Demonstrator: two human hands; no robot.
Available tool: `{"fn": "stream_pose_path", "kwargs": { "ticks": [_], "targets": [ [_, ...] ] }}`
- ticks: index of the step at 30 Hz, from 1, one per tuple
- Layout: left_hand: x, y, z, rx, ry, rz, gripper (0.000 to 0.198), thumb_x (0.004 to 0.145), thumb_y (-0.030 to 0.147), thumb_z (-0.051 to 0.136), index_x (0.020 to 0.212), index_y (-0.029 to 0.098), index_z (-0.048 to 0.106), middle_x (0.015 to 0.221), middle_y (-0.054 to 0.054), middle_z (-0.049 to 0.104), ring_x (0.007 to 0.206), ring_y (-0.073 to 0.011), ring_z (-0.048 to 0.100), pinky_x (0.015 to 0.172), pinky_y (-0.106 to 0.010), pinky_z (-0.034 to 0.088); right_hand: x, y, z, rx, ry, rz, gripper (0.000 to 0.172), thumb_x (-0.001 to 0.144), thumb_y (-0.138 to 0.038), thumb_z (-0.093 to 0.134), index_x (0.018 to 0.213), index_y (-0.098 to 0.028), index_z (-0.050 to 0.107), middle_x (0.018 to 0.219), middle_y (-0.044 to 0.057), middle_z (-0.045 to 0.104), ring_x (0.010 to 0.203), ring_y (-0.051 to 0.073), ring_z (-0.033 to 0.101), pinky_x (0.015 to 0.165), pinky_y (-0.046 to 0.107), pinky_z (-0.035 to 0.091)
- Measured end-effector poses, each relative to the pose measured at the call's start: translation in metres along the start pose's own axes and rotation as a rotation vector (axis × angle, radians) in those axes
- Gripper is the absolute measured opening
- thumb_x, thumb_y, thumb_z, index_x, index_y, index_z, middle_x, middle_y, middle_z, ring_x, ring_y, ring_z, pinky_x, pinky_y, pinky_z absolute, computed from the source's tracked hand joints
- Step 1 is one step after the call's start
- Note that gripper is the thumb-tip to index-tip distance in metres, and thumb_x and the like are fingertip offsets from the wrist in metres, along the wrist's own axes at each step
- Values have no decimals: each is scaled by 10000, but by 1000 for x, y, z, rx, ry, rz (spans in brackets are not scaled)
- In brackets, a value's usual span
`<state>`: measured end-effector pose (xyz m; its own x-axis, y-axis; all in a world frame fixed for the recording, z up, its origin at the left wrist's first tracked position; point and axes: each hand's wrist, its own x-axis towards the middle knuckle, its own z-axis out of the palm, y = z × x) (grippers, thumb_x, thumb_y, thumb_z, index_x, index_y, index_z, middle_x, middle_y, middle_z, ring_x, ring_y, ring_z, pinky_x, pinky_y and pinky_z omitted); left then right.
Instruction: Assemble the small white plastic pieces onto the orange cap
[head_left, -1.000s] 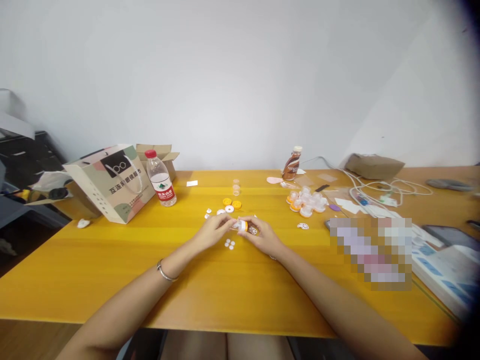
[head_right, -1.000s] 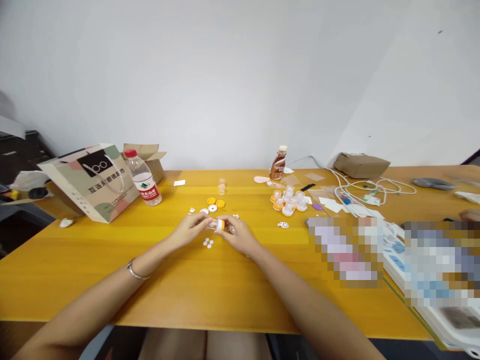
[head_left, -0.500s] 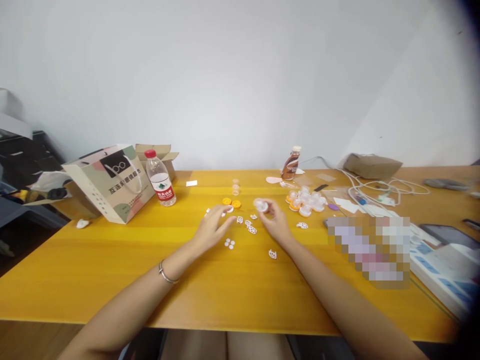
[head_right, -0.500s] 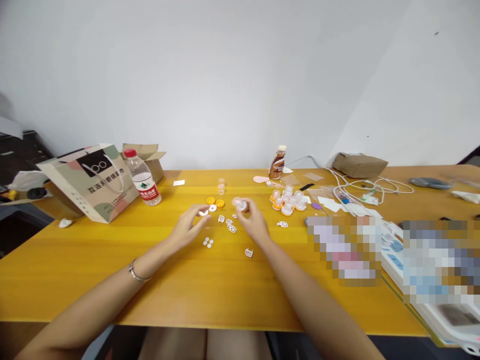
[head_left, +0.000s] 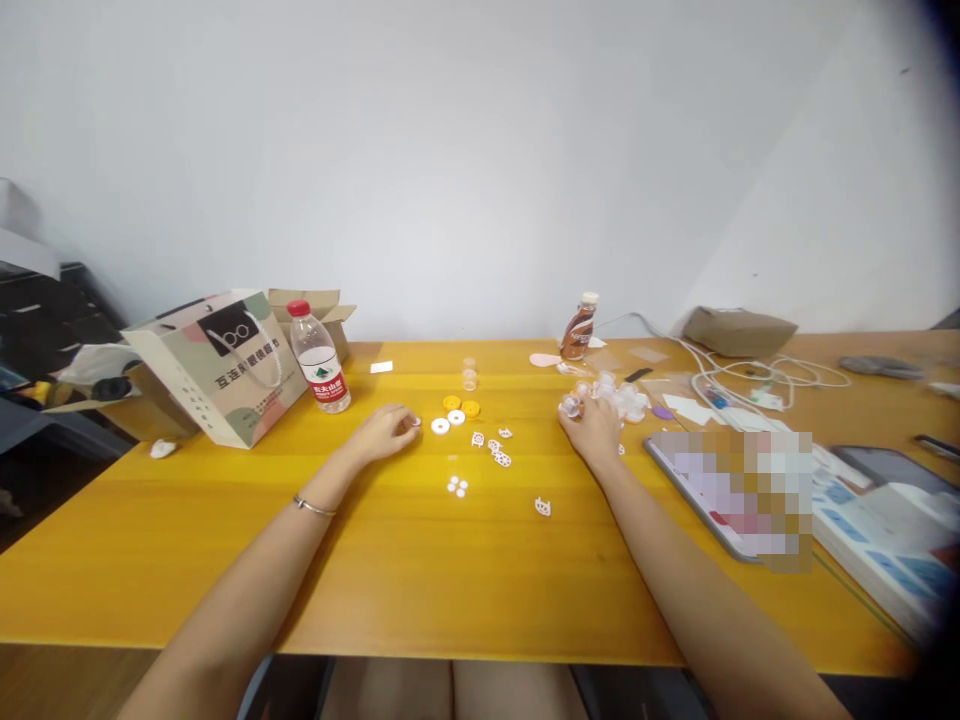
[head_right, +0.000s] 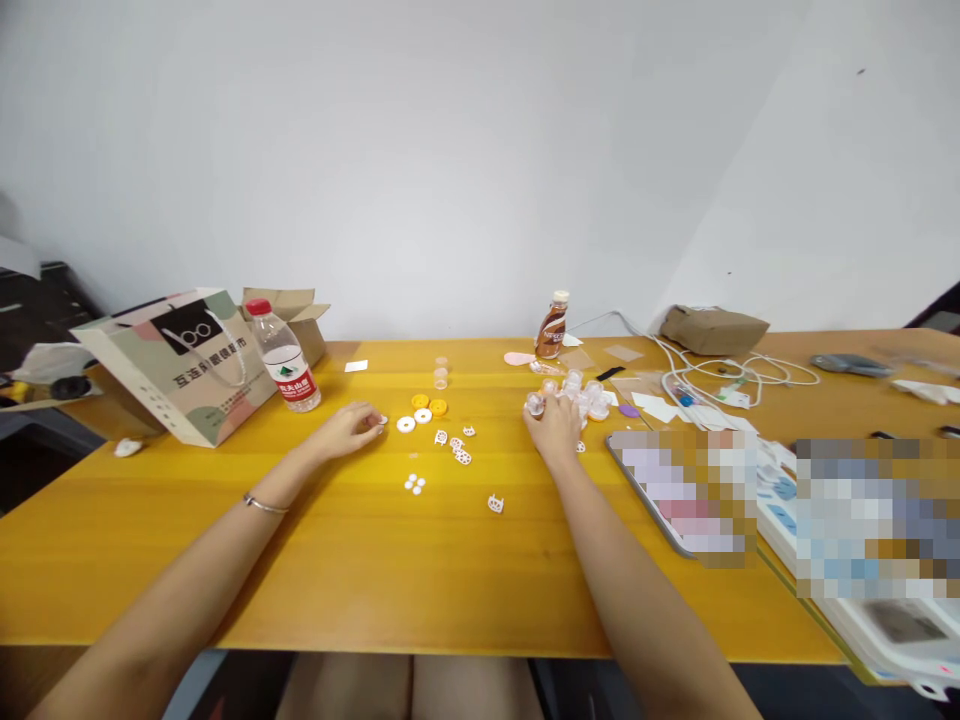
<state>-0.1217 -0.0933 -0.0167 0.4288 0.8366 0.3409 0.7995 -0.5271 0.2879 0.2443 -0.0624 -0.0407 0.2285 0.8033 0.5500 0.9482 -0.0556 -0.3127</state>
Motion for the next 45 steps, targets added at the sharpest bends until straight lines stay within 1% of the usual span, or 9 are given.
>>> {"fn": "stream_pose_path", "kwargs": {
  "ticks": [7, 11, 17, 19, 25, 30, 34, 38, 45],
  "targets": [
    [3, 5, 1, -48, -9, 10, 119, 786, 237, 448, 777, 177, 549, 766, -44, 577, 734, -156, 536, 690, -261, 413, 1, -3, -7, 80, 6, 37, 376, 683, -331, 484, 999, -127, 496, 912, 118, 551, 858, 256, 472, 758, 362, 353],
    [1, 50, 3, -186, 25, 77, 149, 824, 259, 423, 811, 171, 542, 808, -38, 583, 753, -137, 532, 708, -243, 408, 1, -5, -6, 142, 88, 24, 457, 683, -325, 500, 1087, -124, 431, 992, 131, 532, 908, 262, 464, 804, 376, 343],
    [-11, 116, 24, -197, -204, 330, 126, 829, 251, 433, 818, 184, 540, 783, -23, 581, 747, -129, 528, 716, -233, 407, 1, -5, -2, 215, 133, -49, 407, 702, -315, 470, 1062, -127, 447, 918, 113, 538, 863, 251, 465, 810, 381, 341],
    [-12, 117, 26, -203, -181, 301, 145, 826, 301, 446, 854, 188, 533, 804, -28, 579, 756, -136, 528, 705, -237, 411, 0, -6, -3, 242, 153, -50, 400, 696, -316, 473, 1051, -131, 452, 916, 111, 531, 853, 250, 459, 802, 382, 342],
    [1, 75, 24, 3, 177, -45, 206, 805, 333, 469, 953, 196, 513, 1085, -78, 524, 1013, -228, 452, 841, -372, 331, -1, -11, -5, 279, 190, -42, 433, 697, -348, 482, 1067, -129, 436, 856, 89, 500, 822, 238, 440, 785, 379, 345],
    [10, 57, 33, 43, 88, -189, 124, 801, 291, 476, 829, 192, 545, 937, -53, 589, 921, -217, 494, 805, -384, 297, -2, -14, -4, 302, 180, -82, 424, 709, -342, 479, 1070, -124, 429, 816, 68, 480, 809, 223, 440, 790, 366, 351],
    [3, 76, 22, -70, 112, -37, 147, 810, 320, 468, 875, 207, 536, 952, -38, 590, 949, -194, 479, 845, -360, 266, -2, -14, -7, 319, 184, -84, 403, 714, -323, 471, 1062, -126, 430, 803, 63, 469, 805, 220, 436, 785, 371, 349],
    [-9, 99, 9, -233, -55, 228, 248, 785, 381, 505, 972, 218, 507, 983, -38, 593, 941, -172, 497, 882, -328, 260, -3, -16, -9, 328, 185, -94, 392, 719, -323, 464, 1060, -133, 432, 814, 68, 469, 813, 227, 435, 774, 367, 347],
    [-13, 109, 14, -229, -198, 299, 399, 687, 487, 589, 984, 229, 521, 977, -33, 601, 932, -184, 500, 853, -322, 276, -5, -16, -10, 326, 194, -100, 387, 719, -334, 468, 1055, -143, 436, 808, 59, 464, 807, 223, 436, 774, 357, 352]
  ]
}}
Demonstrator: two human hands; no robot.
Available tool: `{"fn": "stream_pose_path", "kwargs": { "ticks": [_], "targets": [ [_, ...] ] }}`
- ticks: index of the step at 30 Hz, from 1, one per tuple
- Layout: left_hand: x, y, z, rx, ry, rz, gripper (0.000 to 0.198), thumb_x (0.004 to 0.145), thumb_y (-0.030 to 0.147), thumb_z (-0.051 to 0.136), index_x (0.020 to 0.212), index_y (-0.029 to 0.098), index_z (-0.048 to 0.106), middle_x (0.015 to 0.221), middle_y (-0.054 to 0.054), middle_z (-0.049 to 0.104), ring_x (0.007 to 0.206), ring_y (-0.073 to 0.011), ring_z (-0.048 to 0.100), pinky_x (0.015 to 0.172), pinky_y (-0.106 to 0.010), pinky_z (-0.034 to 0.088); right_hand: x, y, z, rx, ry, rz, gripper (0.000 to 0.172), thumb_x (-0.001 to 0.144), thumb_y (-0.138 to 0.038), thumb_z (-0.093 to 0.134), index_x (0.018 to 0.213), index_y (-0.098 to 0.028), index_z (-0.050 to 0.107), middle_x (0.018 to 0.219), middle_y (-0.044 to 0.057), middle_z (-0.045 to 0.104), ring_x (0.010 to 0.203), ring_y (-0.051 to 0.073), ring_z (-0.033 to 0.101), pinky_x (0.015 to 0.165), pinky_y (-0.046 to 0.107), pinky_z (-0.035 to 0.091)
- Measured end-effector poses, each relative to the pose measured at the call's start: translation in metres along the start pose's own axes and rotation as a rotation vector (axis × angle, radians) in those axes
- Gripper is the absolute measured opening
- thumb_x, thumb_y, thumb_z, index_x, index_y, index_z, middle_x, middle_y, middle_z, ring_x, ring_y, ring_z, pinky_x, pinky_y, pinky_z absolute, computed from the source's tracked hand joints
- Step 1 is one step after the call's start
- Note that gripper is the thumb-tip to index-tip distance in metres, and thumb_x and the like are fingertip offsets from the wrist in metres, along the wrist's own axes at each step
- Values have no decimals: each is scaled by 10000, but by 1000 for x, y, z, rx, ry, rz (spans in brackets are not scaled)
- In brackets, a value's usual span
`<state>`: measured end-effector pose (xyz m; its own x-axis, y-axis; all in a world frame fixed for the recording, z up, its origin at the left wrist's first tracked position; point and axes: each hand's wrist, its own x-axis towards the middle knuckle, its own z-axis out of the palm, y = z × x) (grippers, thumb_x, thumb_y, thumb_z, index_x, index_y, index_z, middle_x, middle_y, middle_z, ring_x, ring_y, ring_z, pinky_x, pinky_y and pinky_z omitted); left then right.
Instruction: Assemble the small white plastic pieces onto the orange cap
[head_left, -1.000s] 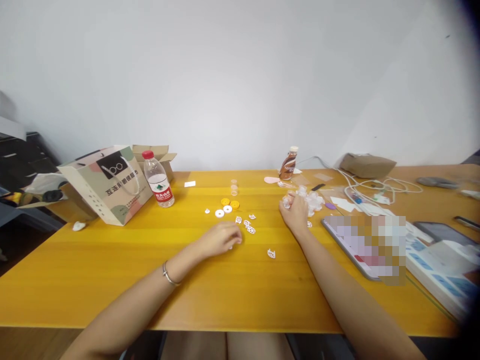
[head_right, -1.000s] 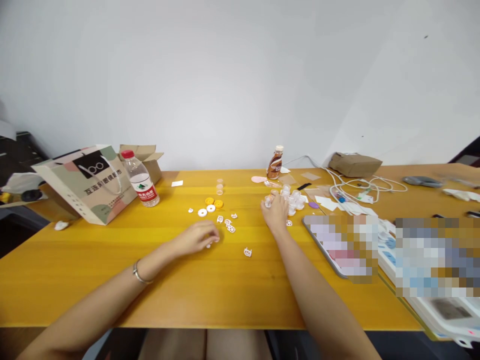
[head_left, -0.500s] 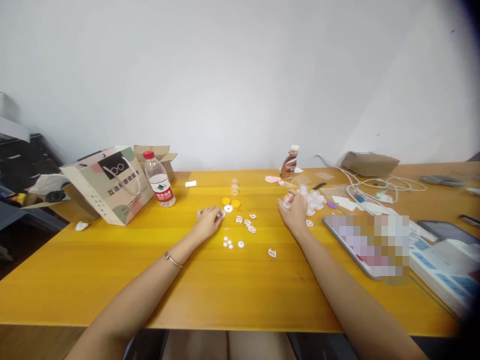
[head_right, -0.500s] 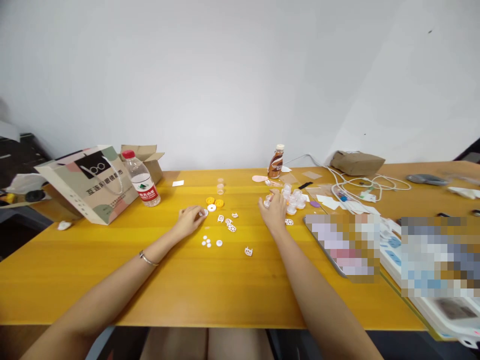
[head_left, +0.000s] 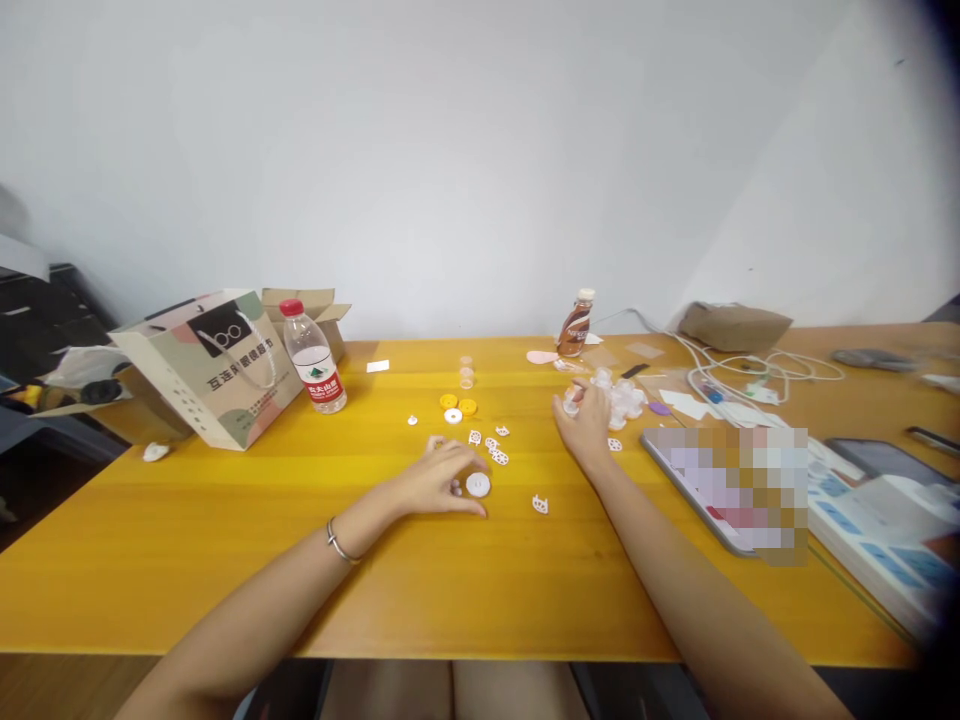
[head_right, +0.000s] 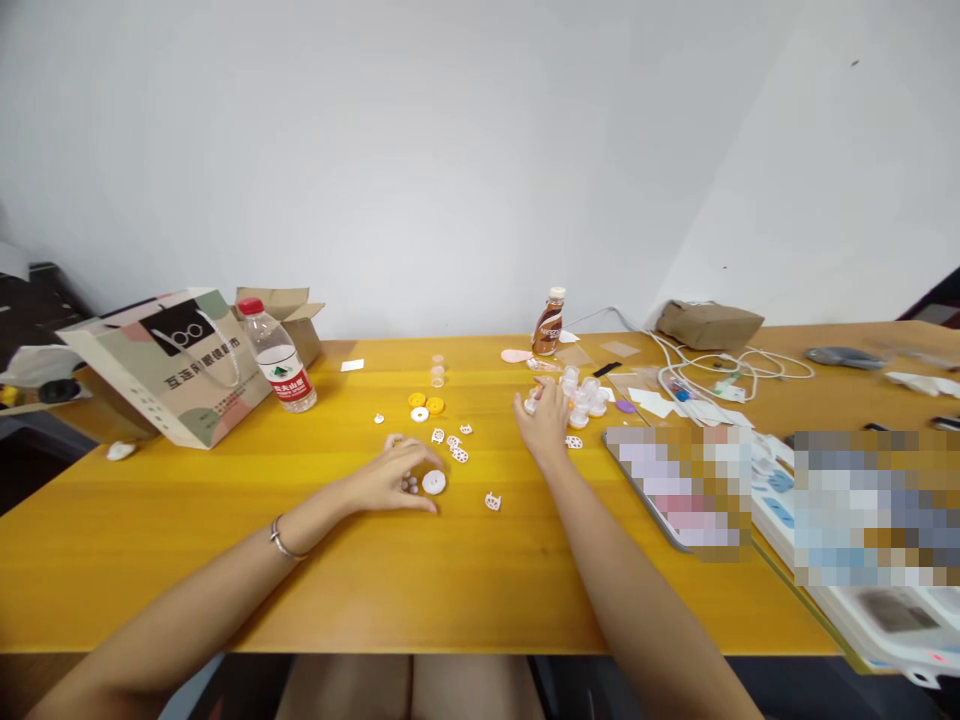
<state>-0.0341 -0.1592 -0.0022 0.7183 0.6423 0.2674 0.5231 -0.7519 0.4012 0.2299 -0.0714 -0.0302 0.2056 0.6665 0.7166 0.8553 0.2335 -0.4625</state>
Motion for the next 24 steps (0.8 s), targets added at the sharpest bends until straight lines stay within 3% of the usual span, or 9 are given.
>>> {"fn": "stream_pose_path", "kwargs": {
  "ticks": [7, 12, 20, 22, 24],
  "targets": [
    [-2, -34, -7, 146, 258, -222, 208, 836, 340, 429, 911, 226, 587, 945, -39, 614, 922, -188, 494, 842, -348, 271, -3, -18, -8, 114, 0, -74, 333, 742, -322, 465, 1031, -158, 460, 787, 42, 460, 781, 198, 444, 757, 344, 364],
    [-6, -50, -16, 249, 87, -152, 210, 831, 334, 443, 836, 246, 633, 885, -25, 629, 864, -172, 506, 790, -331, 257, -12, -34, -12, 240, -122, -168, 267, 778, -319, 444, 1001, -178, 485, 769, 36, 460, 748, 181, 454, 729, 322, 386],
    [-7, -38, -22, 469, -64, 68, 271, 876, 281, 352, 855, 212, 613, 815, -51, 605, 819, -159, 500, 763, -307, 258, -19, -47, -17, 385, -255, -211, 207, 801, -308, 424, 943, -186, 512, 721, 23, 480, 683, 158, 466, 682, 305, 406],
    [-5, -37, -20, 539, -65, 74, 269, 881, 261, 341, 852, 197, 600, 801, -57, 596, 807, -165, 492, 740, -306, 262, -21, -53, -21, 423, -371, -251, 213, 793, -331, 445, 941, -196, 518, 731, 23, 500, 692, 156, 482, 691, 305, 410],
    [-3, -38, -17, 594, -54, 76, 262, 883, 235, 336, 847, 178, 589, 795, -68, 589, 797, -169, 488, 718, -305, 264, -24, -59, -26, 461, -571, -346, 240, 759, -367, 503, 938, -210, 532, 742, 17, 526, 699, 153, 495, 703, 305, 412]
  ]
}}
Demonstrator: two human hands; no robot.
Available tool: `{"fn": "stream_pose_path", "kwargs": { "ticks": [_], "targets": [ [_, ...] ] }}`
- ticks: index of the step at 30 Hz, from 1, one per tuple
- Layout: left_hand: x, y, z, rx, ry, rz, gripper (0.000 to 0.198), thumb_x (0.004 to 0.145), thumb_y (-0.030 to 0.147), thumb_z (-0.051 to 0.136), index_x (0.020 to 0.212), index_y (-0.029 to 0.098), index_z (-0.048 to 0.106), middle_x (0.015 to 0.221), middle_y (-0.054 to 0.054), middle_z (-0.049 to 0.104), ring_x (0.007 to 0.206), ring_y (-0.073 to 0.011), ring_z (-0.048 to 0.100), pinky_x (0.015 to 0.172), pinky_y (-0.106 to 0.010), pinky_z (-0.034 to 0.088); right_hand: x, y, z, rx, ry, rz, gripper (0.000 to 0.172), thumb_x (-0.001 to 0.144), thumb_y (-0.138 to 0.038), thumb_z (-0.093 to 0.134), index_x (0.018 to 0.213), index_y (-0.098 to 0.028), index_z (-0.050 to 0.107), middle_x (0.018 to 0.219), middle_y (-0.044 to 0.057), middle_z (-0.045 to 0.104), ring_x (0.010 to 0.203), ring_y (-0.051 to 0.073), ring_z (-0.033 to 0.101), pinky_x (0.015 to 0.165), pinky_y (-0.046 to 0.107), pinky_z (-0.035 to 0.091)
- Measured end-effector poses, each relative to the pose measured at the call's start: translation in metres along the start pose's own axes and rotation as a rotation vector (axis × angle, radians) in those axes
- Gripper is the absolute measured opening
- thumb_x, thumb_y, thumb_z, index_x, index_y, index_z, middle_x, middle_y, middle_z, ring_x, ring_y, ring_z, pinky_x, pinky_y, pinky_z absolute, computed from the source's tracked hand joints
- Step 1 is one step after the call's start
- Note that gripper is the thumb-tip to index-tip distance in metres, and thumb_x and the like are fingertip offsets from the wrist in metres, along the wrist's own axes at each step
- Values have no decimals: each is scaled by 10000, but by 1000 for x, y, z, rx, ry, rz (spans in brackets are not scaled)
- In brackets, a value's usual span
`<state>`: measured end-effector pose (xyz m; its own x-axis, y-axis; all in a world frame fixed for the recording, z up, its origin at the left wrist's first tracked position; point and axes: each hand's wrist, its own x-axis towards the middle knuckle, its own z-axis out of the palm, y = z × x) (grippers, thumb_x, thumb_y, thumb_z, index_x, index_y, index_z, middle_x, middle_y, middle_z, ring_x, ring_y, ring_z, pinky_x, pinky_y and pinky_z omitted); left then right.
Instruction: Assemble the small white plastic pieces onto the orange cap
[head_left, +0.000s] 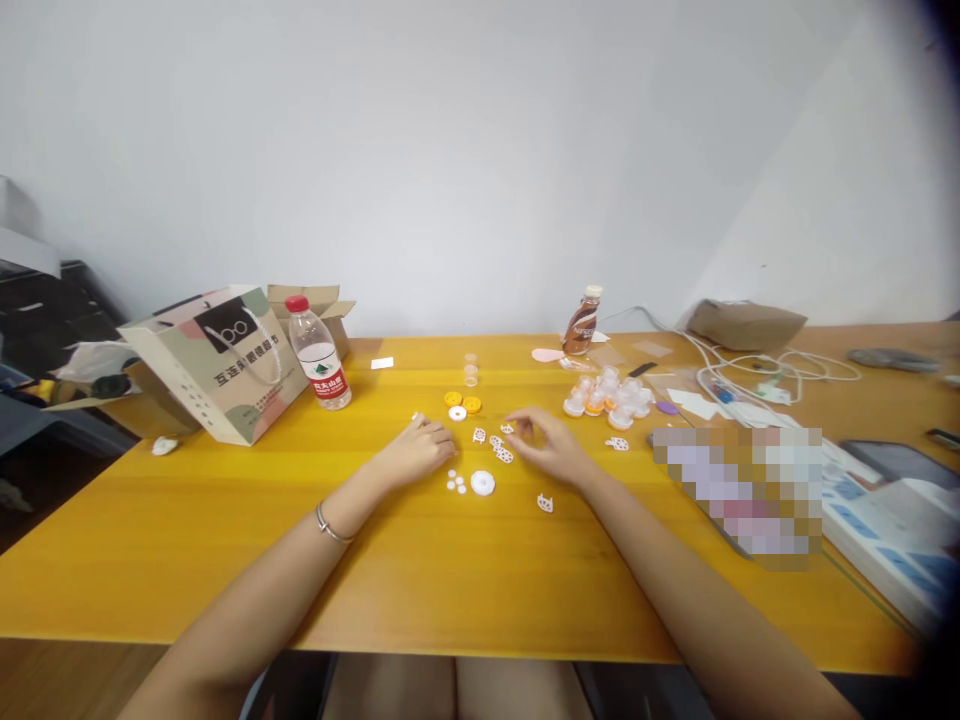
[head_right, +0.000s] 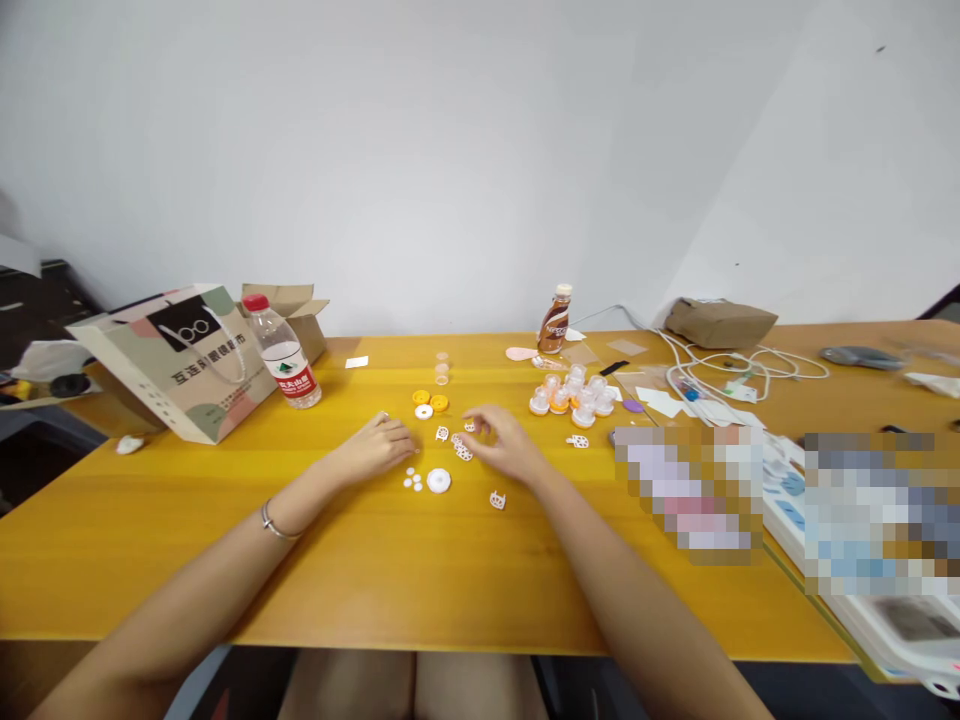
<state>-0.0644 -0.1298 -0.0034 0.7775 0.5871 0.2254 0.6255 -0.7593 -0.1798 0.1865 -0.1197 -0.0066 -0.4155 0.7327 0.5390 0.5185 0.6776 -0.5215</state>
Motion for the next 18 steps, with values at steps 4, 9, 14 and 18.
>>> {"fn": "stream_pose_path", "kwargs": {
  "ticks": [4, 9, 14, 18],
  "targets": [
    [2, 3, 7, 39, 37, -12, 270, 878, 204, 334, 786, 152, 583, 751, -80, 580, 758, -169, 486, 688, -310, 266, -4, -14, 5, 62, -310, -104, 357, 637, -440, 624, 914, -221, 571, 740, 2, 551, 695, 150, 502, 703, 297, 415],
    [1, 18, 4, -116, 124, 4, 254, 876, 288, 343, 855, 193, 578, 813, -49, 604, 794, -152, 498, 704, -296, 277, -7, -17, 14, 45, -420, -130, 394, 579, -462, 665, 901, -244, 598, 810, 6, 567, 787, 174, 513, 748, 312, 410],
    [4, 34, 1, -224, 130, 90, 268, 879, 312, 340, 918, 198, 579, 843, -53, 621, 826, -145, 511, 727, -287, 284, -8, -13, 19, 16, -409, -158, 280, 646, -428, 630, 848, -235, 607, 802, 11, 542, 803, 172, 506, 755, 310, 402],
    [6, 35, 5, -236, 135, 105, 261, 879, 293, 346, 914, 188, 583, 848, -54, 630, 827, -140, 517, 738, -289, 283, -8, -12, 19, 13, -431, -169, 272, 672, -420, 613, 861, -225, 604, 796, 11, 519, 798, 162, 491, 749, 294, 395]
  ]
}}
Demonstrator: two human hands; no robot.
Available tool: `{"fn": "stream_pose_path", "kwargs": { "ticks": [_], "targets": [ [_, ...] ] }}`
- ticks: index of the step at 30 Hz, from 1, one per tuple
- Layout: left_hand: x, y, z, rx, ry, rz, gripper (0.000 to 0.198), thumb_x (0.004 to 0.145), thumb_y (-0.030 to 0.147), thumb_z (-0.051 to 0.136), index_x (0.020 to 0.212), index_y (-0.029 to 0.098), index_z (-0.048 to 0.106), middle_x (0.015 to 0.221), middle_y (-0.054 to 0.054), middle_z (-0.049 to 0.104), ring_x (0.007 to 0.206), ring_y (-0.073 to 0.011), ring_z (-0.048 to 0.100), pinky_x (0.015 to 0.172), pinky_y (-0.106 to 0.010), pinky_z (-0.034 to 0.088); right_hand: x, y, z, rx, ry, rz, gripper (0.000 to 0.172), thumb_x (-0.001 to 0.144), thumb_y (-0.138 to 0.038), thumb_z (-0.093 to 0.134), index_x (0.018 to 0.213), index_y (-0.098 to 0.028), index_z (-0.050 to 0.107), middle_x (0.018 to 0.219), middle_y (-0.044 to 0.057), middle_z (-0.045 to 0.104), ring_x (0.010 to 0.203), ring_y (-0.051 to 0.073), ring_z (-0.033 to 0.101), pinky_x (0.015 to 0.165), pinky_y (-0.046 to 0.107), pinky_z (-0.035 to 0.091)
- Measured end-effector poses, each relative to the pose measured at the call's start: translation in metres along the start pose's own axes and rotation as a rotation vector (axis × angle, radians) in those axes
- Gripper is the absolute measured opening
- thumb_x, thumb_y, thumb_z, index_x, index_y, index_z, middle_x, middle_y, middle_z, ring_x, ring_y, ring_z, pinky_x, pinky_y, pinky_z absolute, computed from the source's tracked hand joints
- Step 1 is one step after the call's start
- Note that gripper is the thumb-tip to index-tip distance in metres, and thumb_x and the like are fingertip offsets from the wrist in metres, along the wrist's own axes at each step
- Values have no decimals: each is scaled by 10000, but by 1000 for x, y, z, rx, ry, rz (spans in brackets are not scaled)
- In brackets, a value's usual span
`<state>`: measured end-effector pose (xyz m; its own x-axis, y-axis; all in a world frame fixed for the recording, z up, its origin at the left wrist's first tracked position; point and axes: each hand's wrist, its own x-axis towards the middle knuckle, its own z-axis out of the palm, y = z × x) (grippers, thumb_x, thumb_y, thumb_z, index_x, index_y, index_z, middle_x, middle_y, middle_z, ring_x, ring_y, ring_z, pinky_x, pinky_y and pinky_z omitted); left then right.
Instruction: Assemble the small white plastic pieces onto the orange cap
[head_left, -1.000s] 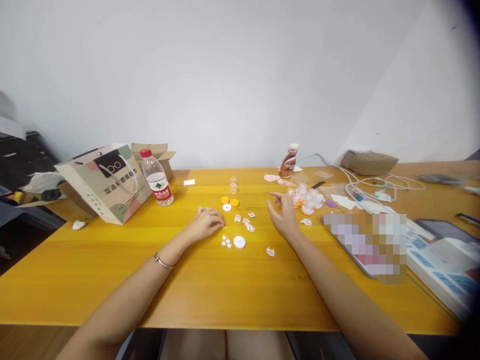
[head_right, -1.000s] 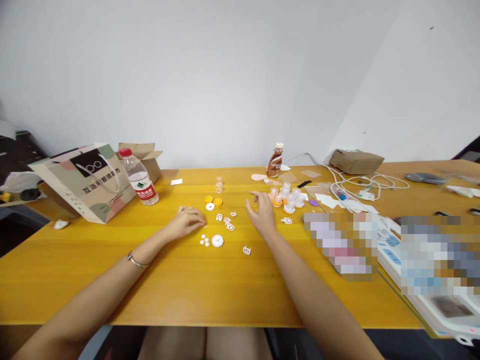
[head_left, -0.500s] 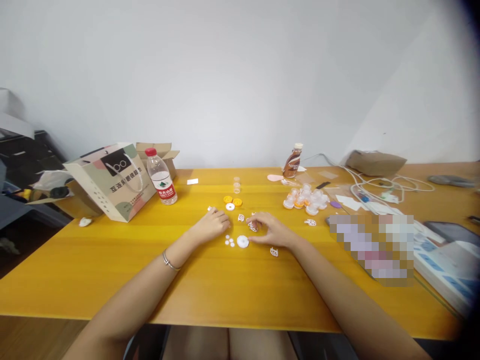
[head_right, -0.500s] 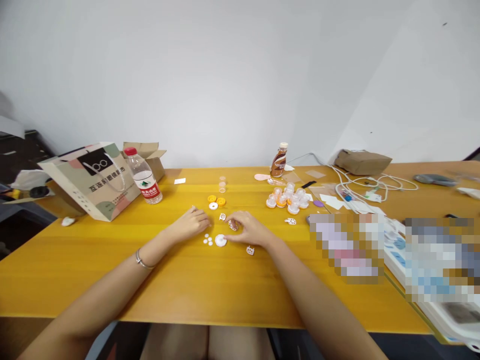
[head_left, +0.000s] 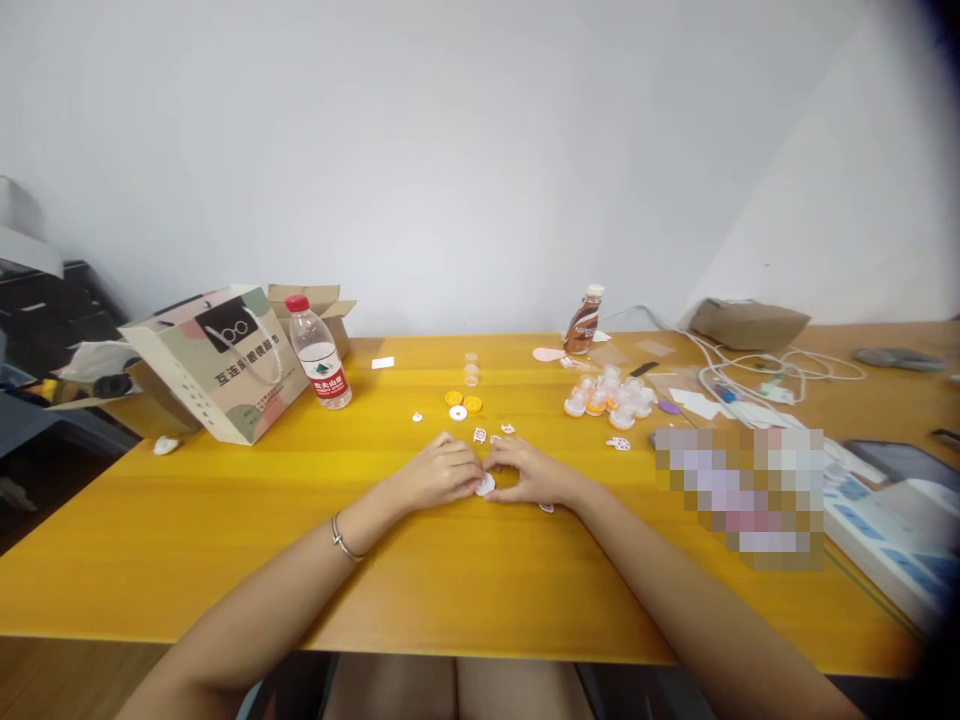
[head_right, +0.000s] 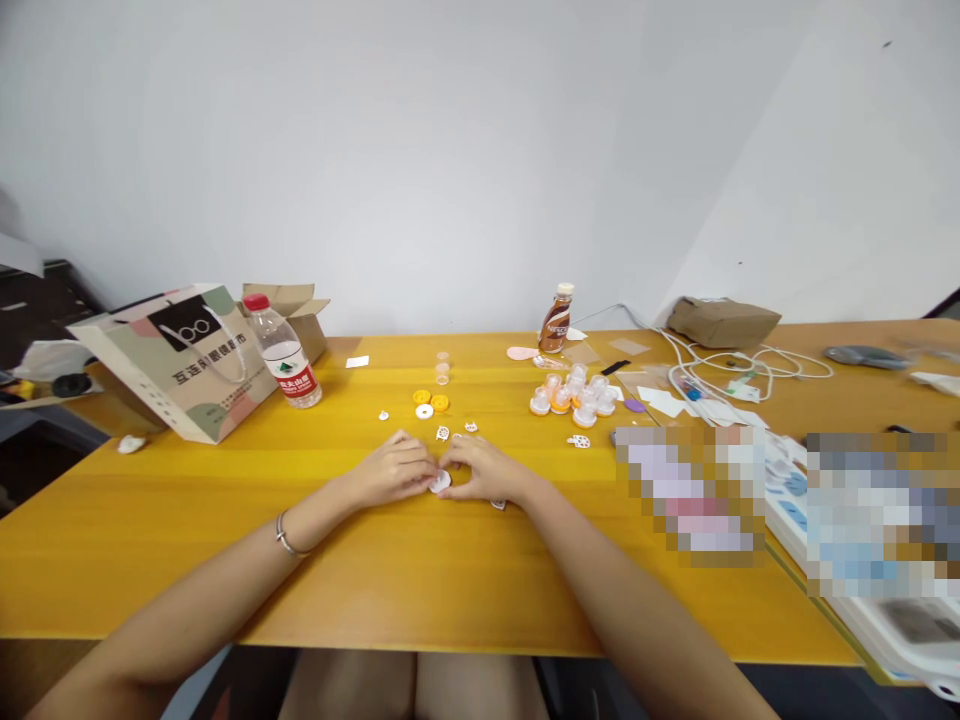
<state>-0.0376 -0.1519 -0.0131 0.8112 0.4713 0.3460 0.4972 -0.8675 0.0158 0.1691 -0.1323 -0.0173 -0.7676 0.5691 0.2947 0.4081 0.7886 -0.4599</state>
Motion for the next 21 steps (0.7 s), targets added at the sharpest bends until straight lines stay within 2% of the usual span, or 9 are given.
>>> {"fn": "stream_pose_path", "kwargs": {
  "ticks": [7, 14, 21],
  "targets": [
    [0, 0, 0, -25, 10, 43, 242, 867, 288, 374, 893, 175, 586, 868, -51, 632, 847, -140, 515, 759, -294, 275, 1, -1, 0, -26, -25, 1, 290, 688, -436, 598, 850, -196, 596, 810, 24, 509, 802, 157, 477, 745, 278, 375],
    [3, 5, -4, -191, -25, -122, 190, 835, 321, 443, 832, 191, 581, 802, -7, 618, 796, -122, 515, 734, -262, 281, 2, 0, -2, -23, -61, -3, 265, 705, -430, 581, 839, -202, 600, 798, 21, 508, 789, 156, 470, 728, 273, 360],
    [6, 5, -5, -276, -41, -221, 156, 810, 323, 492, 807, 185, 566, 825, 7, 623, 827, -129, 520, 732, -262, 270, 2, 0, -1, -22, -61, -9, 244, 712, -409, 582, 834, -199, 600, 801, 22, 505, 790, 155, 468, 728, 274, 360]
  ]
}}
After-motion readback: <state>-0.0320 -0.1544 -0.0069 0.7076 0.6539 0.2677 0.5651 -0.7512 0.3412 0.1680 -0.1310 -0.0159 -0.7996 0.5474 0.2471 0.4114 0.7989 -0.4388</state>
